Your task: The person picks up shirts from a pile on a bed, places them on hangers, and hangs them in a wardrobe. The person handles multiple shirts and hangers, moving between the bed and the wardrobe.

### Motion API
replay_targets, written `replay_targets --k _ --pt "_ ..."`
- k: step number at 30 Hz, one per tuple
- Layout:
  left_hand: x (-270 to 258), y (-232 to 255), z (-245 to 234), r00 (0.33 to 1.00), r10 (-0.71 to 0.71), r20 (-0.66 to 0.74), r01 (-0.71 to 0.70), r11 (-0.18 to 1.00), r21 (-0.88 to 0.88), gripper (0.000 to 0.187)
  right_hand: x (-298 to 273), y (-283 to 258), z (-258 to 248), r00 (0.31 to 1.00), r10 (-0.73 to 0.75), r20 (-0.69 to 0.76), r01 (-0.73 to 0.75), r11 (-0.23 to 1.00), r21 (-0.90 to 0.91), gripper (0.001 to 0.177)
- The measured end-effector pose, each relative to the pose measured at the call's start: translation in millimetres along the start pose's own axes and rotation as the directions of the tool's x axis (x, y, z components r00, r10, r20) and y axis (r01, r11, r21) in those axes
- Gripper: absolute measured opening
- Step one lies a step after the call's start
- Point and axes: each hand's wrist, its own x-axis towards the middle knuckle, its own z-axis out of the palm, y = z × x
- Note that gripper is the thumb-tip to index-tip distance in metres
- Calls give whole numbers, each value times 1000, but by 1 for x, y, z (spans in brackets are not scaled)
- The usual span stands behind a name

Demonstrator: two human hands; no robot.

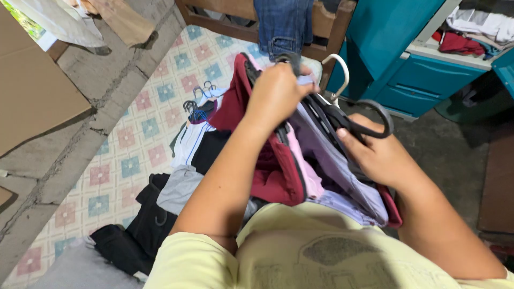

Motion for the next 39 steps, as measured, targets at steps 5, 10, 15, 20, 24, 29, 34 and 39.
replay_targets --k 5,10,15,20,24,29,34,39 --pt "14 -13 -3 956 -258 -141 263 965 18 32 2 0 0 951 -309 -10 306 945 -119 13" --pt "16 -1 5 923 -318 -219 341 937 76 35 -2 9 6 984 -129 123 159 947 -278 16" --pt "5 24 21 979 -200 -34 201 979 28 44 9 22 6 971 -238 -2 232 952 -201 19" --pt "-2 11 26 971 -197 134 202 979 -31 41 6 36 10 994 107 16 -108 986 124 30" --pt "1 -6 31 949 -306 74 309 950 -39 31 -3 43 7 998 42 50 -44 998 37 26" --pt "13 -29 35 848 -490 -201 516 850 105 36 -17 56 6 907 -410 -92 389 902 -187 22" --pt "5 -56 37 771 -604 -203 619 785 17 34 -2 69 -49 965 130 -230 -72 967 243 36" --pt "-5 -37 79 914 -386 -129 356 912 -204 26 15 75 -72 961 70 -267 153 670 727 17"
